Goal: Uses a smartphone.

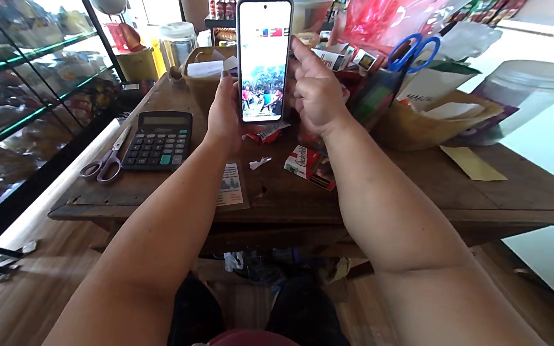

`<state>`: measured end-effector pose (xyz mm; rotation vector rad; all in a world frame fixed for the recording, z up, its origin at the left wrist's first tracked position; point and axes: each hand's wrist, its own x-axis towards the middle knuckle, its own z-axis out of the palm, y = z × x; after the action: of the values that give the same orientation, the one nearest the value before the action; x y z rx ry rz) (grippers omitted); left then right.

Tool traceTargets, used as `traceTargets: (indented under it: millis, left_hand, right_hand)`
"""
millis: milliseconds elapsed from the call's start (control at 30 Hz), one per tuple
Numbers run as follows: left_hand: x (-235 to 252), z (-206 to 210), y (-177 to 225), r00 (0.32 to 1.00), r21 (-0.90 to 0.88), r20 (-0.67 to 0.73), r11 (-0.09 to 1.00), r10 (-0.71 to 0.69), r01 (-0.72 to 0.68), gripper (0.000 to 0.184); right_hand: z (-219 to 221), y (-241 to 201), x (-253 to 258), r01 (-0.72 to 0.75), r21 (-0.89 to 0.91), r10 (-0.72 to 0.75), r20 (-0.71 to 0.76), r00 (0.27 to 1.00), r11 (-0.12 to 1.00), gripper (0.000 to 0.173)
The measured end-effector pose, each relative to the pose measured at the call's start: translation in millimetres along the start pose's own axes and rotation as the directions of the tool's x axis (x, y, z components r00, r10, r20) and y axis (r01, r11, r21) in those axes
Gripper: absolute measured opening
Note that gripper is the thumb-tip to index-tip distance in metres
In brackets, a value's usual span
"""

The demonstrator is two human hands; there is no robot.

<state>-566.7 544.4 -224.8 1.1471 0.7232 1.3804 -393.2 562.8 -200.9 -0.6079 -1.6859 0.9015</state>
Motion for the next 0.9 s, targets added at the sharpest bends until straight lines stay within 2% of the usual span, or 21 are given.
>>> traceTargets:
  millis: [900]
  left_hand:
    - [-0.4, 1.0, 0.8, 1.0, 0.011, -0.013, 1.0, -0.006, 0.006, 0.071]
  right_hand:
    - [-0.4, 0.6, 0.1, 0.003, 0.003, -0.003, -0.004, 1.0, 1.0, 0.077]
